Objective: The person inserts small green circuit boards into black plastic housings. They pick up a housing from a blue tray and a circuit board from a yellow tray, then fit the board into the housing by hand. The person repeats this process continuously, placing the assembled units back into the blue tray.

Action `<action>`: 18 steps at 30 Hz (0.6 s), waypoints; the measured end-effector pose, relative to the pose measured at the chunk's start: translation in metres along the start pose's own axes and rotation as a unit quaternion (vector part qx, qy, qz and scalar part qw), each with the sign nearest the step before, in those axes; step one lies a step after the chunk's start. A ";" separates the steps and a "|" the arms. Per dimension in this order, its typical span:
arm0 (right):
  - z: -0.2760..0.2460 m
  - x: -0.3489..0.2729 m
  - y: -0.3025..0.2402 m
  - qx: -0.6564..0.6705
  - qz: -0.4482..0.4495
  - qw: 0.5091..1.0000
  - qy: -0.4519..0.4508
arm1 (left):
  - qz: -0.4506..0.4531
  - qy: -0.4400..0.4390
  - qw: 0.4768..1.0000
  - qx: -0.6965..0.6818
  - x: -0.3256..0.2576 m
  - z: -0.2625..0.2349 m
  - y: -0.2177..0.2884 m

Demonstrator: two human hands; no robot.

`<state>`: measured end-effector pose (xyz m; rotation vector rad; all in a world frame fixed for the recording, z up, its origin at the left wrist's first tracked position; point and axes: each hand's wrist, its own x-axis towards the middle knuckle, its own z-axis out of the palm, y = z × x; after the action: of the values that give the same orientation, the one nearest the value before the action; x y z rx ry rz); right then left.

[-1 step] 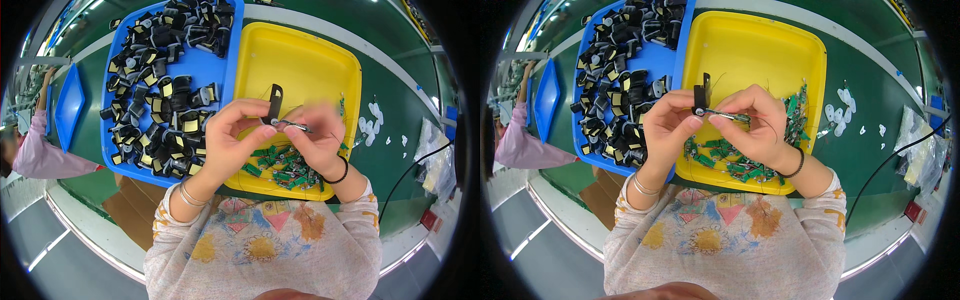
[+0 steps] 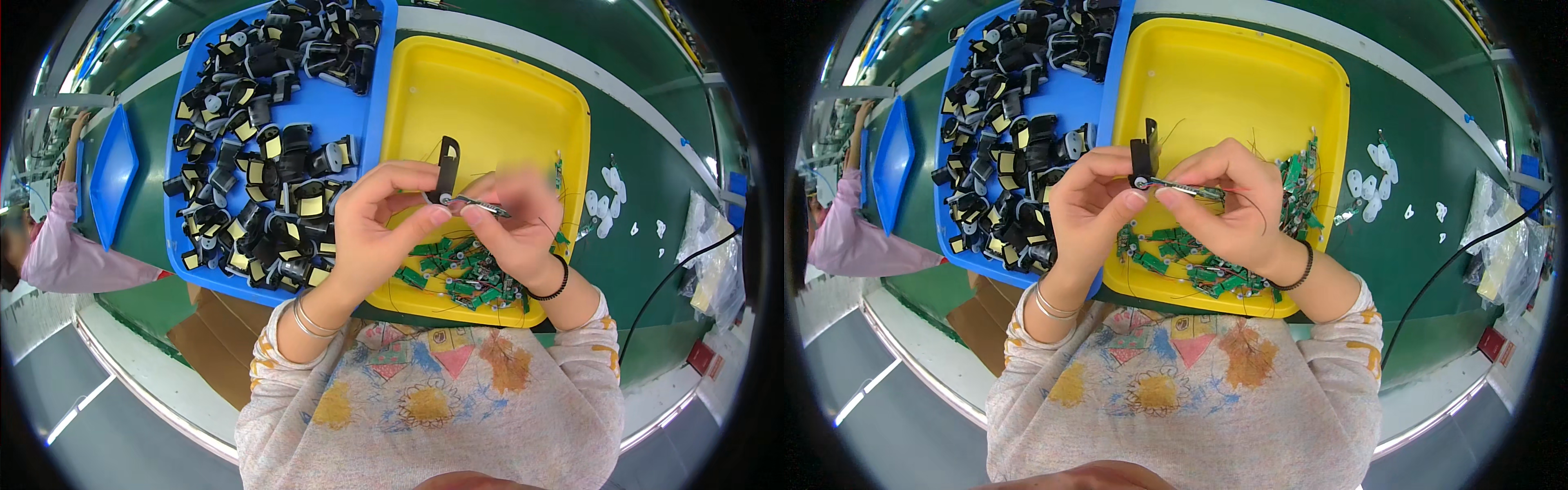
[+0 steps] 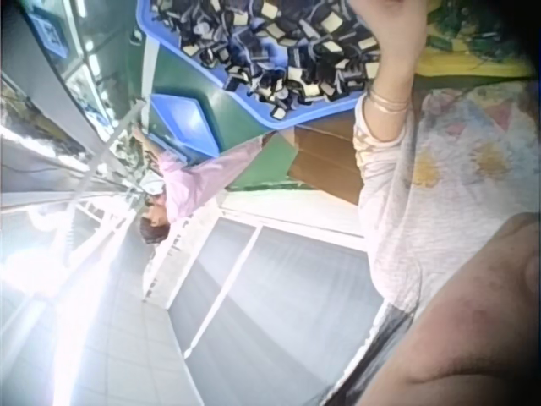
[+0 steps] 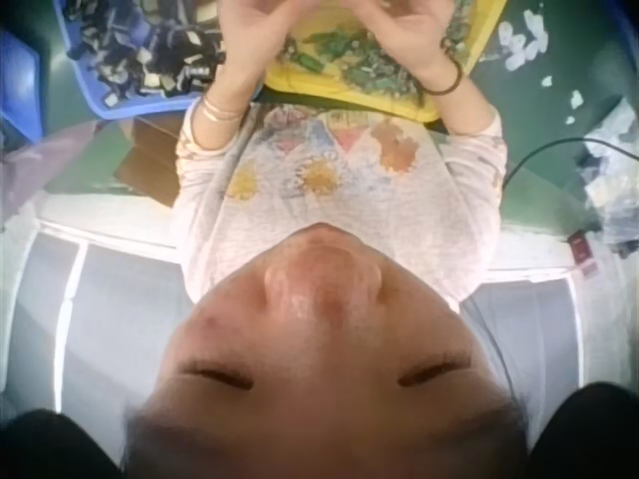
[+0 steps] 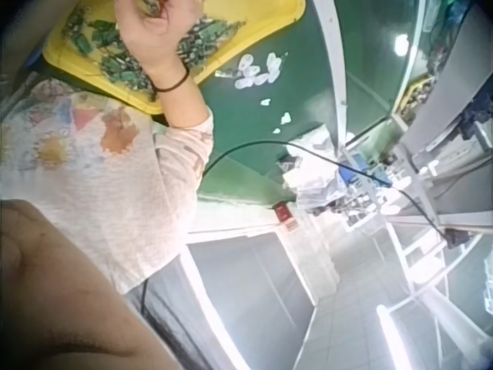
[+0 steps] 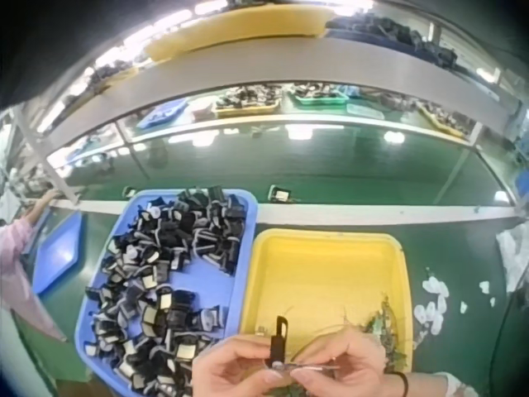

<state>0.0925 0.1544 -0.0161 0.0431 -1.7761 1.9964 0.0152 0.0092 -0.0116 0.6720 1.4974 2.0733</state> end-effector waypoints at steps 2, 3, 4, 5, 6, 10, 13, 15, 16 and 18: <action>0.001 0.000 0.000 -0.024 -0.011 1.000 0.003 | 0.013 0.005 1.000 0.004 0.000 0.001 0.000; 0.002 0.000 0.000 -0.036 -0.016 0.999 0.005 | 0.017 0.008 1.000 0.008 -0.001 0.001 0.000; 0.002 0.000 0.000 -0.047 -0.021 0.999 0.008 | 0.021 0.011 1.000 0.011 -0.001 0.001 0.001; 0.001 0.001 0.001 -0.067 -0.036 0.997 0.007 | 0.019 0.014 1.000 0.011 -0.001 0.001 0.001; 0.001 0.001 0.001 -0.086 -0.050 0.995 0.007 | 0.017 0.016 1.000 0.011 -0.001 0.002 0.001; 0.001 0.001 0.002 -0.119 -0.079 0.990 0.018 | 0.007 0.019 1.000 0.021 -0.001 0.002 0.003; 0.002 0.002 -0.001 -0.136 -0.062 0.989 0.007 | 0.008 0.021 1.000 0.007 -0.002 0.002 0.001; 0.004 0.001 -0.001 -0.139 -0.055 0.989 -0.003 | 0.017 0.021 0.999 0.021 -0.003 0.003 0.002; 0.004 0.001 -0.001 -0.140 -0.051 0.989 -0.007 | 0.021 0.021 0.999 0.028 -0.003 0.003 0.002; 0.003 0.001 -0.001 -0.145 -0.055 0.988 -0.018 | 0.032 0.017 0.999 0.033 -0.002 0.002 0.003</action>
<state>0.0912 0.1518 -0.0149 0.0823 -2.0233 1.6557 0.0181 0.0086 -0.0088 0.7213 1.5881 2.1007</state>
